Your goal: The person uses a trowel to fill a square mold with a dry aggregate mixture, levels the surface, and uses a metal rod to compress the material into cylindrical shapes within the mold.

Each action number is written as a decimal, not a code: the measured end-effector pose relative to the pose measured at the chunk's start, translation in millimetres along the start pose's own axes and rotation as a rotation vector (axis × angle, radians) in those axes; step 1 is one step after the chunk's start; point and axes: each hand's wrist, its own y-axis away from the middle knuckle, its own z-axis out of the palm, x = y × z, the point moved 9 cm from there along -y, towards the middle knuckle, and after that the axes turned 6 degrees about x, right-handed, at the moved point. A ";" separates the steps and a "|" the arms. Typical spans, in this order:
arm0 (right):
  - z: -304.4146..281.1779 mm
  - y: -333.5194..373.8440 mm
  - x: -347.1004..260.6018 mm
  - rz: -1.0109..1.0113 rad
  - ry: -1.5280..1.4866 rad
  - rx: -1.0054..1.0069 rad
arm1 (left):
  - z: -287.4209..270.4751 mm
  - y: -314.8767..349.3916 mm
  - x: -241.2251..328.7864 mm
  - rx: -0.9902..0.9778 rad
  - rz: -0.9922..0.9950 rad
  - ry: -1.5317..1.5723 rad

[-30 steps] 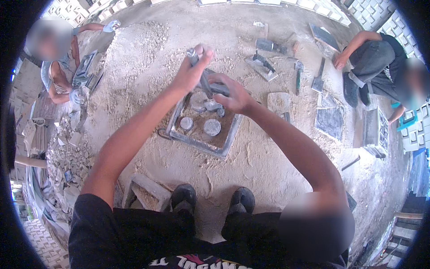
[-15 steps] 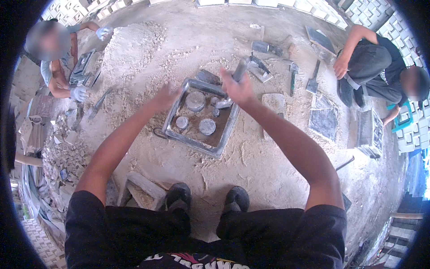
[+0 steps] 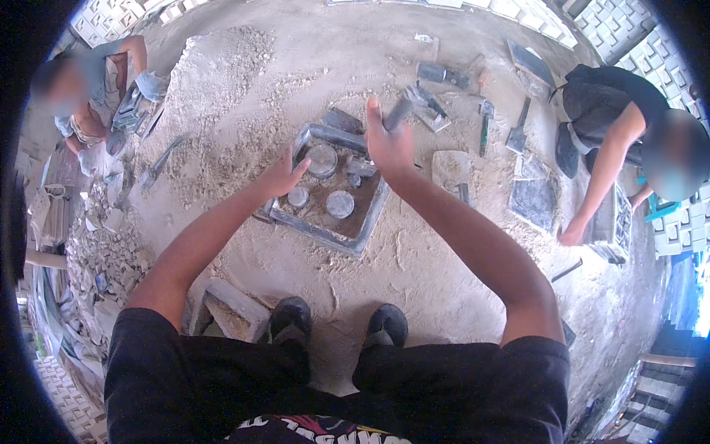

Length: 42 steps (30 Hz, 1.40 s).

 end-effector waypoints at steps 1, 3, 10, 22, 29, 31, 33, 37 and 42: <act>5.9 5.1 -14.0 0.048 -0.004 -0.028 | -4.8 4.0 1.4 -0.059 -0.046 -0.011; 7.3 16.0 -22.5 -0.060 -0.032 -0.051 | -13.6 9.7 7.0 -0.051 -0.051 -0.121; -4.4 23.3 -31.6 -0.049 0.019 -0.012 | -19.0 41.8 91.5 0.260 0.629 -0.427; 17.9 22.6 -78.4 -0.119 -0.162 -0.394 | 31.8 57.1 122.4 0.048 0.663 -0.282; -4.0 30.6 -55.0 -0.046 -0.105 -0.096 | 32.1 54.3 118.0 -0.011 0.625 -0.251; -15.6 30.9 -61.4 -0.018 -0.100 -0.124 | 29.1 52.9 122.4 -0.053 0.640 -0.180; -12.0 48.6 -61.1 -0.047 -0.080 -0.173 | 18.1 52.3 118.0 -0.109 0.631 -0.139; -4.5 67.7 -58.8 -0.142 -0.065 -0.223 | -8.1 33.9 108.3 -0.029 0.615 -0.064; -2.3 85.2 -55.5 -0.202 -0.145 -0.347 | -35.5 17.1 82.1 0.252 0.473 -0.226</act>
